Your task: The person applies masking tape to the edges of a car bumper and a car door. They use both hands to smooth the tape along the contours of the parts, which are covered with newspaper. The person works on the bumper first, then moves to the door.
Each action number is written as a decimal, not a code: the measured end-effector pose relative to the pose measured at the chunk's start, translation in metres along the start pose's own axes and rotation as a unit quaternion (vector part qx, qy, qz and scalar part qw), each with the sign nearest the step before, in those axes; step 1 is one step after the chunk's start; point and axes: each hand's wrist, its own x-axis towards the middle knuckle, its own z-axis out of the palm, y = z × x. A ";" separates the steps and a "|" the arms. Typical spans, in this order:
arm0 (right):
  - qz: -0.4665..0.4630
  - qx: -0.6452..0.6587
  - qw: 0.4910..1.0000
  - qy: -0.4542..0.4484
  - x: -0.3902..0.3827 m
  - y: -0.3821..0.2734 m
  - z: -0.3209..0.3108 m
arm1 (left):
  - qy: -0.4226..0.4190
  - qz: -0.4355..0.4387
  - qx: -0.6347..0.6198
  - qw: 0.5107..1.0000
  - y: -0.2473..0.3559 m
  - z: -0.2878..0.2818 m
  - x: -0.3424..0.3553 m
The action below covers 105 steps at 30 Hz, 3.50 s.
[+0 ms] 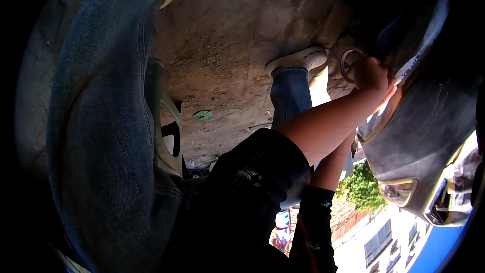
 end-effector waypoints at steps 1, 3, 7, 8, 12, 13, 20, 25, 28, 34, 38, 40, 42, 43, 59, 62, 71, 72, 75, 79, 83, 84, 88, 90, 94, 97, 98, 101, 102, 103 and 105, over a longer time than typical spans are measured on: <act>-0.001 0.001 1.000 -0.004 -0.003 0.000 -0.003 | 0.008 0.000 -0.008 1.000 0.001 0.002 -0.002; 0.003 0.003 1.000 -0.008 -0.006 0.000 -0.006 | 0.029 -0.006 -0.025 0.999 0.002 0.006 -0.008; 0.005 0.007 1.000 -0.013 -0.008 0.002 -0.007 | 0.080 -0.019 -0.065 0.995 -0.001 0.017 -0.006; 0.004 0.008 1.000 -0.014 -0.009 0.002 -0.007 | 0.087 -0.020 -0.063 0.994 -0.004 0.019 -0.003; 0.001 0.013 1.000 -0.019 -0.011 0.001 -0.008 | 0.116 -0.018 -0.058 0.991 -0.011 0.025 0.012; 0.004 0.013 1.000 -0.020 -0.012 0.002 -0.007 | 0.109 -0.023 -0.059 0.992 -0.009 0.024 0.010; 0.011 0.018 1.000 -0.024 -0.015 0.006 -0.004 | 0.052 -0.037 -0.136 0.989 -0.008 0.019 -0.003; 0.004 0.028 0.999 -0.033 -0.020 0.002 -0.008 | 0.172 0.260 0.280 0.908 -0.023 0.027 -0.015; 0.012 0.027 0.999 -0.031 -0.021 0.005 -0.005 | 0.120 0.276 0.339 0.891 -0.010 0.017 -0.027; 0.017 0.021 0.999 -0.024 -0.022 0.007 -0.003 | 0.131 0.348 0.278 0.886 -0.017 0.026 -0.036; 0.010 0.038 0.999 -0.033 -0.019 0.007 0.003 | 0.117 0.348 0.282 0.887 -0.012 0.016 -0.029; 0.015 0.034 0.999 -0.035 -0.021 0.007 0.000 | 0.130 0.354 0.269 0.886 -0.016 0.019 -0.031; 0.019 0.036 0.998 -0.040 -0.022 0.007 -0.001 | 0.125 0.356 0.272 0.885 -0.019 0.022 -0.030; 0.021 0.037 0.998 -0.043 -0.023 0.008 -0.001 | 0.124 0.358 0.274 0.884 -0.017 0.022 -0.030; 0.046 0.095 0.988 -0.117 -0.012 0.013 0.010 | 0.060 0.357 0.248 0.899 -0.008 -0.011 -0.025; 0.092 0.140 0.976 -0.140 -0.024 0.003 -0.008 | 0.064 0.348 0.266 0.897 -0.013 -0.002 -0.021; 0.183 0.255 0.938 -0.149 -0.078 -0.040 -0.092 | 0.124 0.380 0.348 0.848 -0.013 0.015 -0.027; 0.180 0.261 0.937 -0.147 -0.081 -0.046 -0.100 | 0.115 0.370 0.376 0.842 -0.014 0.016 -0.029; 0.185 0.320 0.916 -0.156 -0.089 -0.050 -0.111 | 0.072 0.316 0.430 0.843 -0.006 0.018 -0.025; 0.194 0.364 0.900 -0.145 -0.104 -0.047 -0.108 | -0.034 0.398 0.553 0.731 -0.004 -0.021 0.004; 0.266 0.403 0.872 -0.084 -0.115 -0.067 -0.117 | -0.071 0.284 0.546 0.785 0.014 -0.120 -0.071; 0.291 0.432 0.852 -0.050 -0.116 -0.072 -0.126 | -0.100 0.269 0.544 0.789 0.008 -0.135 -0.091; 0.344 0.608 0.710 0.085 -0.129 -0.091 -0.185 | -0.293 0.213 0.491 0.792 0.003 -0.158 -0.223; 0.321 0.645 0.689 0.080 -0.136 -0.110 -0.222 | -0.353 0.211 0.491 0.768 0.012 -0.177 -0.270; 0.276 0.636 0.709 0.130 -0.174 -0.135 -0.281 | -0.391 0.237 0.598 0.658 0.031 -0.186 -0.354; 0.271 0.594 0.731 0.196 -0.206 -0.157 -0.311 | -0.415 0.236 0.655 0.586 0.032 -0.197 -0.405; 0.268 0.573 0.746 0.207 -0.216 -0.165 -0.321 | -0.412 0.229 0.669 0.575 0.032 -0.200 -0.420; 0.305 0.538 0.743 0.256 -0.250 -0.184 -0.344 | -0.400 0.219 0.723 0.519 0.027 -0.209 -0.463; 0.326 0.531 0.733 0.273 -0.262 -0.192 -0.349 | -0.396 0.216 0.742 0.497 0.025 -0.212 -0.473; 0.346 0.523 0.723 0.290 -0.272 -0.200 -0.352 | -0.424 0.269 0.740 0.447 0.021 -0.219 -0.473; 0.376 0.504 0.706 0.327 -0.288 -0.215 -0.354 | -0.473 0.370 0.722 0.343 0.017 -0.233 -0.465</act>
